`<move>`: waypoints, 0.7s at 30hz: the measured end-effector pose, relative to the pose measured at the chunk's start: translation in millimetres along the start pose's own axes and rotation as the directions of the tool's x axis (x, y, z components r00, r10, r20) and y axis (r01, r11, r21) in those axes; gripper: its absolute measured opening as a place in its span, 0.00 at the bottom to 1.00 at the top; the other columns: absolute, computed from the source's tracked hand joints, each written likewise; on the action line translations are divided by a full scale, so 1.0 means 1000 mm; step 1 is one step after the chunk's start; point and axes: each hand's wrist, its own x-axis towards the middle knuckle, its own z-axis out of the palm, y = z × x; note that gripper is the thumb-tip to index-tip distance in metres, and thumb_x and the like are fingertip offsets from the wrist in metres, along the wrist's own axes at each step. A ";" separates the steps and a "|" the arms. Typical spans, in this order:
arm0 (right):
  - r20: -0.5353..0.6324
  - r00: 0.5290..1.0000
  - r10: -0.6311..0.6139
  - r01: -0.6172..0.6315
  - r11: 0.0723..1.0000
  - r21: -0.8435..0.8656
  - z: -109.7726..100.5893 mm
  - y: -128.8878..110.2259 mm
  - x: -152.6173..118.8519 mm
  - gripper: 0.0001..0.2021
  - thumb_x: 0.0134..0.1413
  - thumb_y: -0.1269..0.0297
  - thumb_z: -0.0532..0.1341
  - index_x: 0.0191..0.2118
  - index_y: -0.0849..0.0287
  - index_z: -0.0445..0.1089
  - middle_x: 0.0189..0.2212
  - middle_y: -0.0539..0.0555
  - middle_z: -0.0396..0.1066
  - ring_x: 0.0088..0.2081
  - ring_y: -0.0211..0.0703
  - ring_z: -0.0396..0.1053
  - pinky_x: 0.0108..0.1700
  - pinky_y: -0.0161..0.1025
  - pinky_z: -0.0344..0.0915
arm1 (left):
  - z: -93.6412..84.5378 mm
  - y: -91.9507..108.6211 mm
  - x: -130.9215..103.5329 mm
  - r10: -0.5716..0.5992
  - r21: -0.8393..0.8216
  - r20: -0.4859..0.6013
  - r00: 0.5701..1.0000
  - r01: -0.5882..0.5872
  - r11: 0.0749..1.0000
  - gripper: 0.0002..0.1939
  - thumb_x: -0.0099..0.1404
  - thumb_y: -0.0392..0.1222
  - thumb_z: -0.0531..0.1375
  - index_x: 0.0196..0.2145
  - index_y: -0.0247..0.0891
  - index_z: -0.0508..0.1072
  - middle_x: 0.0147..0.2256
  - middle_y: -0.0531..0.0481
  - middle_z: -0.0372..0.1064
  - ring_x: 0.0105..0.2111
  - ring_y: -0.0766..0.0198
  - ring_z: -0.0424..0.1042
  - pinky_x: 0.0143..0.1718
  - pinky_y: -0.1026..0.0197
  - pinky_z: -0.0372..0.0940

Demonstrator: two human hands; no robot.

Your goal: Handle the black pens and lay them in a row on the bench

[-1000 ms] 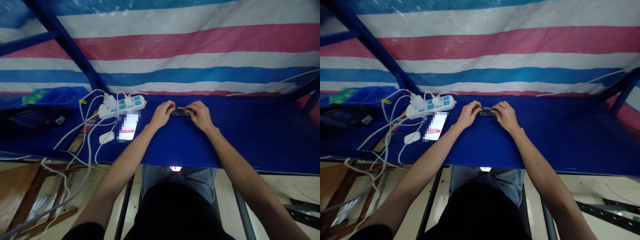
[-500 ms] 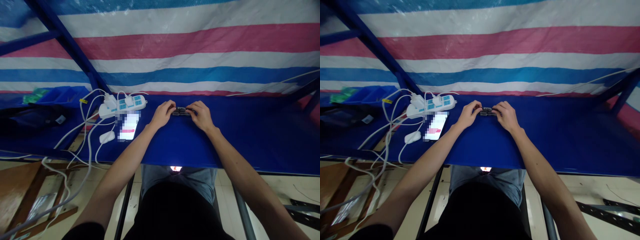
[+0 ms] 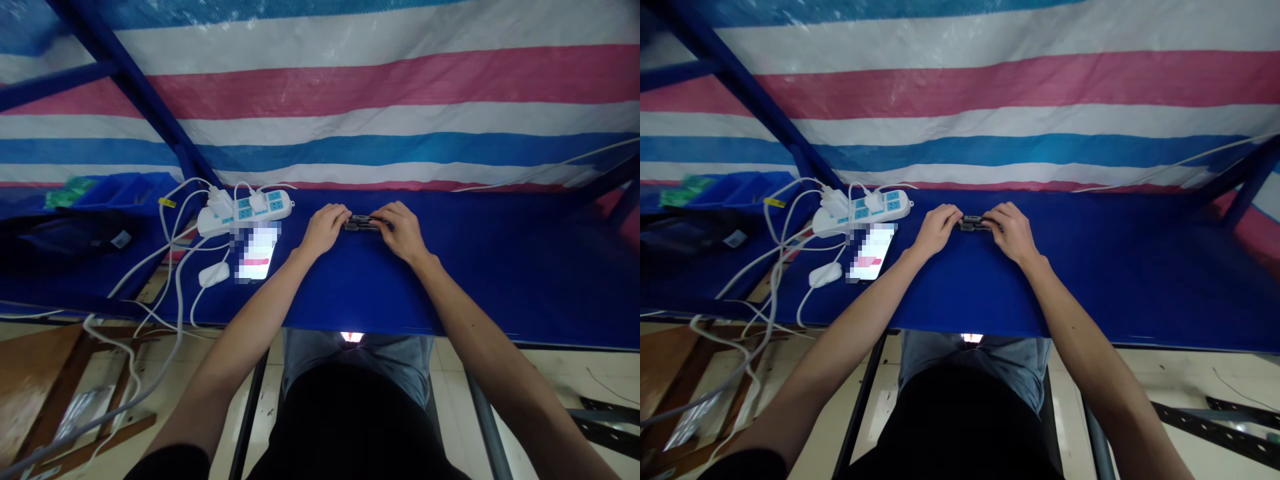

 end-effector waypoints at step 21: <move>0.000 1.000 -0.006 0.006 1.000 0.005 -0.003 0.002 0.000 0.10 0.68 0.61 0.60 0.44 0.54 0.79 0.39 0.56 0.78 0.40 0.52 0.70 0.44 0.51 0.68 | -0.001 0.001 -0.001 0.057 -0.035 0.029 0.998 -0.056 0.998 0.11 0.78 0.46 0.54 0.42 0.41 0.73 0.39 0.48 0.75 0.42 0.58 0.73 0.48 0.53 0.67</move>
